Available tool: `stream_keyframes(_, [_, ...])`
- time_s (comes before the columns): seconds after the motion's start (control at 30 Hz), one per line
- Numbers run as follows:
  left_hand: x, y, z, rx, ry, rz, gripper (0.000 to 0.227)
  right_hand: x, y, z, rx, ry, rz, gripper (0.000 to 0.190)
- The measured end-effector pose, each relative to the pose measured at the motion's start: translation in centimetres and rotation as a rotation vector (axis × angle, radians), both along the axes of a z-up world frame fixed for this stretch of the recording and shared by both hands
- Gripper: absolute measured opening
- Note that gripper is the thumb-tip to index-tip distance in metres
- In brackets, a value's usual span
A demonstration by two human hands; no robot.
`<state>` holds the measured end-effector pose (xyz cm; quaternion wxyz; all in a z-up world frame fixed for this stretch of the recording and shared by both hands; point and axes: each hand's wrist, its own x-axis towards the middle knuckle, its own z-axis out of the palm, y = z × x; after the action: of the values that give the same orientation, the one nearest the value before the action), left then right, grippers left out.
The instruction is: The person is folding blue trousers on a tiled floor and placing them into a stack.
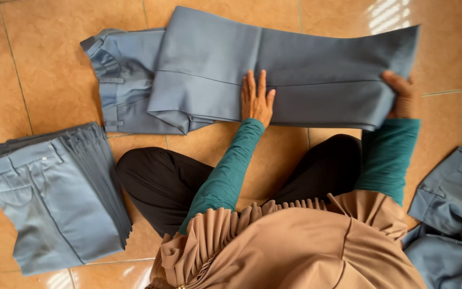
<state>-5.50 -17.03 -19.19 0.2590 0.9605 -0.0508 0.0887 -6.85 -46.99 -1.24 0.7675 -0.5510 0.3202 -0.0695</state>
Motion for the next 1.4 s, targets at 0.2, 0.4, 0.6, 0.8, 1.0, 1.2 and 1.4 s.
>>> stream_keyframes(0.2, [-2.7, -11.8, -0.8, -0.221, 0.097, -0.182, 0.059, -1.2, -4.7, 7.9, 0.127, -0.238, -0.118, 0.060])
stream_keyframes(0.4, [-3.4, -20.4, 3.1, -0.366, 0.529, -0.465, 0.071, 1.2, -7.3, 11.3, -0.095, -0.498, 0.084, 0.052])
stream_keyframes(0.6, [-1.0, -24.1, 1.6, -0.452, 0.685, -0.591, 0.076, 3.9, -4.1, 12.3, -0.282, -0.100, 0.008, 0.025])
stream_keyframes(0.8, [2.1, -17.6, -6.9, -0.744, 0.581, -0.417, 0.032, 7.3, 4.8, 2.1, -0.517, -0.095, 0.466, 0.069])
stream_keyframes(1.0, [4.2, -1.3, 17.7, -1.222, 1.050, 0.565, 0.114, 6.2, 16.6, -12.1, -0.644, 0.066, 0.897, 0.090])
stream_keyframes(1.2, [5.4, 2.7, -1.4, -1.058, 0.737, 0.318, 0.068, 4.4, 13.2, -13.8, -0.517, 0.068, 0.721, 0.063])
stream_keyframes(1.4, [7.6, 2.1, -8.4, -0.738, 0.502, 0.019, 0.060, 3.6, 8.8, -15.5, -0.711, 0.111, 0.569, 0.040])
